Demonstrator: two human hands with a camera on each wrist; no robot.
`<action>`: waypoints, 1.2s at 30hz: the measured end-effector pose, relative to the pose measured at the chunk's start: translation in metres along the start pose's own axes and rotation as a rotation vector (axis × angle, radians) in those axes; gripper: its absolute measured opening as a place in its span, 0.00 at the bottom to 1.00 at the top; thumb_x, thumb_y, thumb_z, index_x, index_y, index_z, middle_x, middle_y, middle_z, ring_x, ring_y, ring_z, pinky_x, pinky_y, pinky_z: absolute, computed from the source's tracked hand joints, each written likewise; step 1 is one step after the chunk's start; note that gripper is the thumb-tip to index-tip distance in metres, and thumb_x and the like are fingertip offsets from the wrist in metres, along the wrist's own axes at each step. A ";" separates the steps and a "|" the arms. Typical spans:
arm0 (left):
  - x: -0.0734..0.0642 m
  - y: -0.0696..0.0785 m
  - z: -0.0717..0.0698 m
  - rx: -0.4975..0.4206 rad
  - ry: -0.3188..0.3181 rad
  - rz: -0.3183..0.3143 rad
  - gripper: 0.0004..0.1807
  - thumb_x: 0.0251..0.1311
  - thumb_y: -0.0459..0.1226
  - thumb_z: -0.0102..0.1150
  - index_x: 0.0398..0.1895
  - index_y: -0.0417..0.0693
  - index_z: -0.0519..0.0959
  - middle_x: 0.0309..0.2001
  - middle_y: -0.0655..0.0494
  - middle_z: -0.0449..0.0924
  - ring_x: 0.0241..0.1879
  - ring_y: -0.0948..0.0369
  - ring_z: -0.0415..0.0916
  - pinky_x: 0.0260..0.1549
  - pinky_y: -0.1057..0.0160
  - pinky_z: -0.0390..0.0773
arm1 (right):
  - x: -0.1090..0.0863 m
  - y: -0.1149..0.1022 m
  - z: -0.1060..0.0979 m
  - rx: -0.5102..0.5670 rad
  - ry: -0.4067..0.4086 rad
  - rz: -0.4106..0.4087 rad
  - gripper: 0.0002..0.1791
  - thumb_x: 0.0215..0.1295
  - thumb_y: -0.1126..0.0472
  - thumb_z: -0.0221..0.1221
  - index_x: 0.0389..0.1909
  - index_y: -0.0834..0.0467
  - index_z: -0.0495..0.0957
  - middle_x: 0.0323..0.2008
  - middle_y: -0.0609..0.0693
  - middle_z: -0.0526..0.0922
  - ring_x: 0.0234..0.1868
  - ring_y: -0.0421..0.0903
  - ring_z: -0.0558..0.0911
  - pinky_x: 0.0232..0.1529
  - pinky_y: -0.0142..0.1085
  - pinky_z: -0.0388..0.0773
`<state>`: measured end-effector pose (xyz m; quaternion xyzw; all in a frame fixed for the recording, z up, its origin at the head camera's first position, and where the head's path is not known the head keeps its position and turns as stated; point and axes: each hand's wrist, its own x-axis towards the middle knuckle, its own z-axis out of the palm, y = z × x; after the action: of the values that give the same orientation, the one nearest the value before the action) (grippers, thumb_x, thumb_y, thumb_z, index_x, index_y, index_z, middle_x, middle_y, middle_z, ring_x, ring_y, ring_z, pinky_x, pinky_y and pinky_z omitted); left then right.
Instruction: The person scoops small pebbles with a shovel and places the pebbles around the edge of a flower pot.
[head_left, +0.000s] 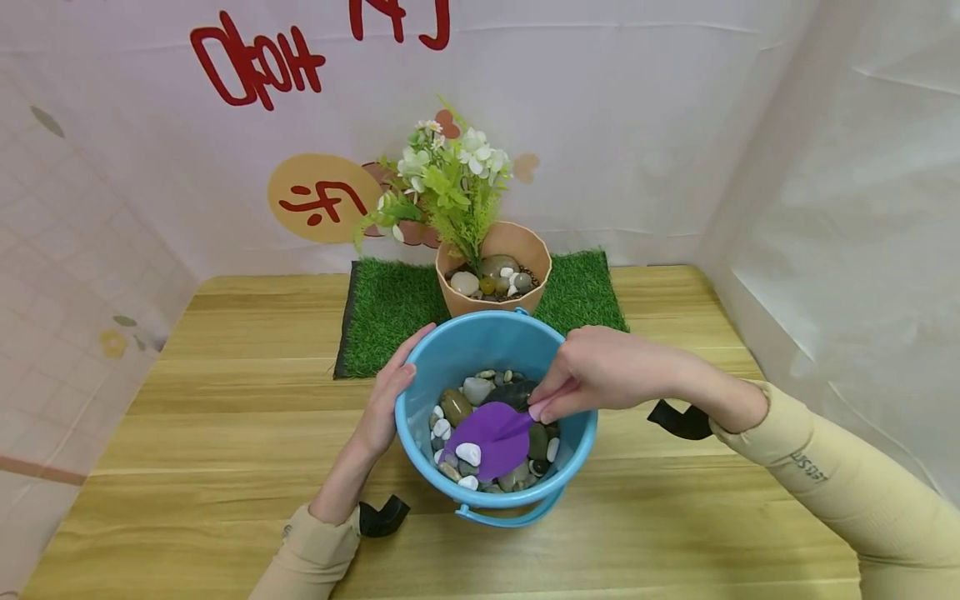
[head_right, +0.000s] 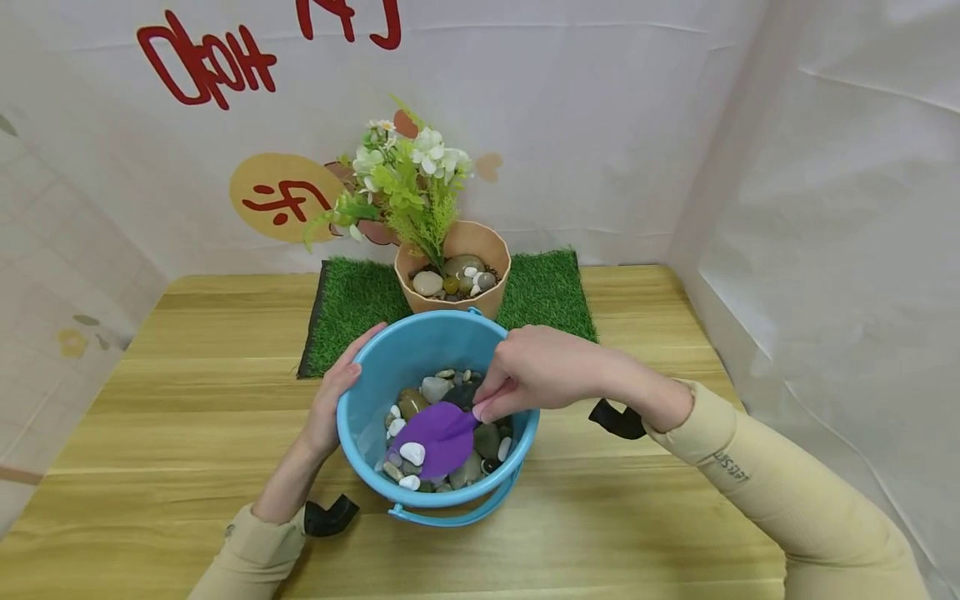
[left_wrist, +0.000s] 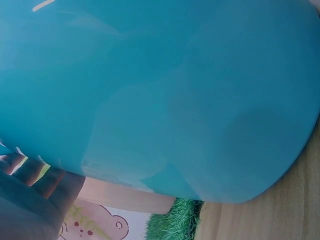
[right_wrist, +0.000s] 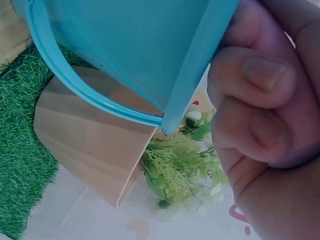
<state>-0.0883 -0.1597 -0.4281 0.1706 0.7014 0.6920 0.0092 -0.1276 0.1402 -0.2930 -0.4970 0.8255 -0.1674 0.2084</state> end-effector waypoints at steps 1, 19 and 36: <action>0.000 0.000 0.000 0.000 -0.001 -0.001 0.35 0.75 0.42 0.32 0.84 0.44 0.57 0.78 0.33 0.62 0.75 0.32 0.63 0.67 0.28 0.68 | 0.000 0.000 0.000 0.012 0.003 0.006 0.11 0.69 0.50 0.68 0.48 0.45 0.92 0.40 0.37 0.94 0.27 0.22 0.82 0.30 0.24 0.74; 0.000 0.001 0.001 -0.005 0.008 -0.003 0.34 0.76 0.42 0.32 0.83 0.44 0.57 0.79 0.34 0.62 0.71 0.64 0.71 0.68 0.30 0.67 | -0.014 0.006 -0.003 0.126 0.085 0.098 0.11 0.72 0.47 0.65 0.48 0.44 0.92 0.40 0.37 0.94 0.31 0.27 0.85 0.32 0.26 0.78; 0.000 0.001 0.001 0.014 0.011 0.013 0.34 0.76 0.42 0.32 0.83 0.42 0.57 0.78 0.32 0.62 0.74 0.31 0.63 0.66 0.28 0.68 | -0.033 0.017 -0.023 0.185 0.183 0.226 0.12 0.70 0.49 0.68 0.49 0.48 0.92 0.37 0.42 0.94 0.25 0.29 0.81 0.27 0.26 0.74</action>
<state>-0.0879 -0.1584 -0.4270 0.1714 0.7051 0.6881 -0.0006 -0.1385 0.1784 -0.2754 -0.3626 0.8727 -0.2625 0.1948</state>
